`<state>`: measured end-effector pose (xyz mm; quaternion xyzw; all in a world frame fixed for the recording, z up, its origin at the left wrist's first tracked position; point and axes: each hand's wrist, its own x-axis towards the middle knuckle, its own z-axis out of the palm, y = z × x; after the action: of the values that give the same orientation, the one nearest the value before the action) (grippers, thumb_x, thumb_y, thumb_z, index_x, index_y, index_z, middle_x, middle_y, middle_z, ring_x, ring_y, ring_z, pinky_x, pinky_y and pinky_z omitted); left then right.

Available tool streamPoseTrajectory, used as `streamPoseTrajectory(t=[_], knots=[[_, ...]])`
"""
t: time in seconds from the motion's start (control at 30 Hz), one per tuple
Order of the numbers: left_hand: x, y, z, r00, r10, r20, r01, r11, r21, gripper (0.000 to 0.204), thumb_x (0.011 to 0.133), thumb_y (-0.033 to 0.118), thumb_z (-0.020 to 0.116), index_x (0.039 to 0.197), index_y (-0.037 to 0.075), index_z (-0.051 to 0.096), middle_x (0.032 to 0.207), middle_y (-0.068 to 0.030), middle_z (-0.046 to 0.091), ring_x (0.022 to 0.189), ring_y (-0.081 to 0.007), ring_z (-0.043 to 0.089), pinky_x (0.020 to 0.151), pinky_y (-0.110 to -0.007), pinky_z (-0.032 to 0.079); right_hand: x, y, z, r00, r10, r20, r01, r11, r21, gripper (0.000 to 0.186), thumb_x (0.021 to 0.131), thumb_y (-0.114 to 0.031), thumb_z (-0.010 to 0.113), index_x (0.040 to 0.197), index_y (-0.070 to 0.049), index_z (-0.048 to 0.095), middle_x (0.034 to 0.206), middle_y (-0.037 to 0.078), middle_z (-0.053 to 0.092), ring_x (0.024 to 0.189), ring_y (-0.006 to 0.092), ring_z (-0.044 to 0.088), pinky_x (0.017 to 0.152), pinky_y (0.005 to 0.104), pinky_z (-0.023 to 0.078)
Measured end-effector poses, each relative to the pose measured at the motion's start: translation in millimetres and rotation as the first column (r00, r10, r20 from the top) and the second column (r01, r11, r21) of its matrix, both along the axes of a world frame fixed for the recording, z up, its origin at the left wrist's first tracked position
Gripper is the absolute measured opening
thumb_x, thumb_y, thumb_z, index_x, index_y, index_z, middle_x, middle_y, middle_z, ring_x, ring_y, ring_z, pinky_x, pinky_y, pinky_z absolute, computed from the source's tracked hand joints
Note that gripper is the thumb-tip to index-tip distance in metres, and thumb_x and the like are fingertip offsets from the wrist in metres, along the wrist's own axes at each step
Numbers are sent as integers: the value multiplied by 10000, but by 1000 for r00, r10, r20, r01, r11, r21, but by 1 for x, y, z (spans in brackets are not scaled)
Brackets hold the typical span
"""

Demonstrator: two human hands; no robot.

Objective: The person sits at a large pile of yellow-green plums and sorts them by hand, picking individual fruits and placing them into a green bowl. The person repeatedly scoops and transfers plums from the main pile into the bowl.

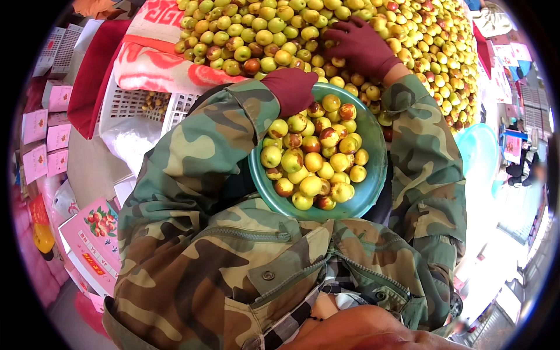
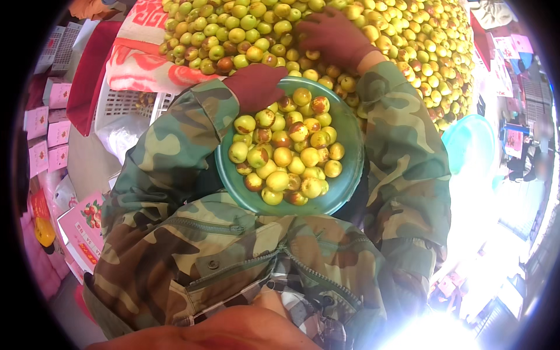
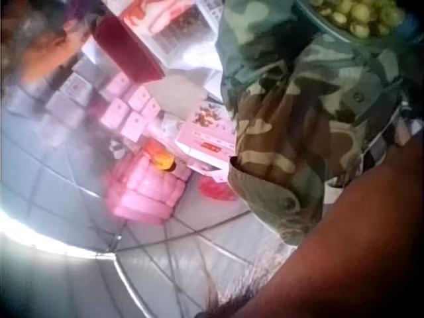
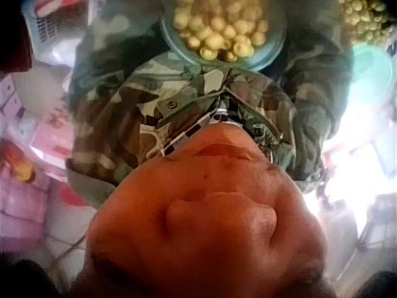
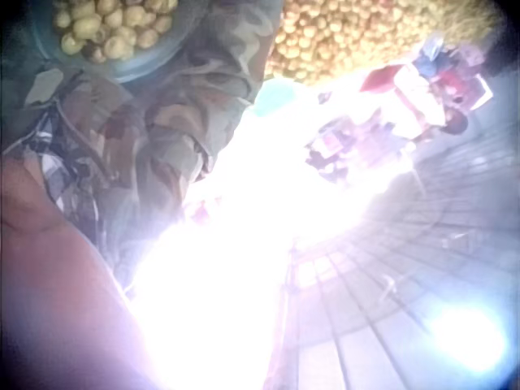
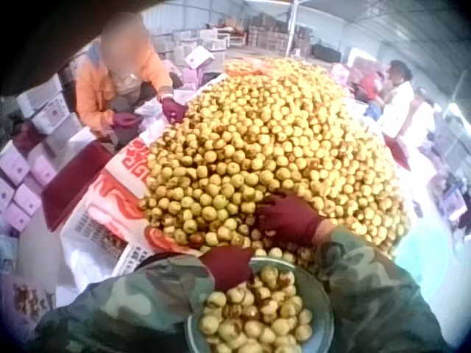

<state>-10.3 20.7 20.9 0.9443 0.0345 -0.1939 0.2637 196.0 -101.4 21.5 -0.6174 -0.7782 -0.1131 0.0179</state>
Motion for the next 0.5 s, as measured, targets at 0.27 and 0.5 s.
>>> streamPoseTrajectory(t=[0.27, 0.5], knots=[[1, 4, -8, 998, -43, 54, 43, 999, -2, 358, 890, 285, 590, 1157, 49, 563, 1037, -202, 663, 986, -392, 637, 846, -491, 498, 46, -27, 49, 937, -321, 138, 310, 946, 95, 272, 772, -288, 698, 997, -135, 701, 1183, 123, 611, 1140, 335, 556, 925, 478, 438], [1, 4, 2, 1000, -29, 7, 29, 1000, -1, 357, 900, 291, 592, 1159, 47, 561, 1027, -218, 656, 1008, -404, 626, 859, -492, 492, 55, -46, 40, 674, -729, 120, 727, 683, 62, 264, 809, -276, 667, 1058, -193, 700, 1076, 92, 685, 1091, 317, 612, 881, 426, 492]])
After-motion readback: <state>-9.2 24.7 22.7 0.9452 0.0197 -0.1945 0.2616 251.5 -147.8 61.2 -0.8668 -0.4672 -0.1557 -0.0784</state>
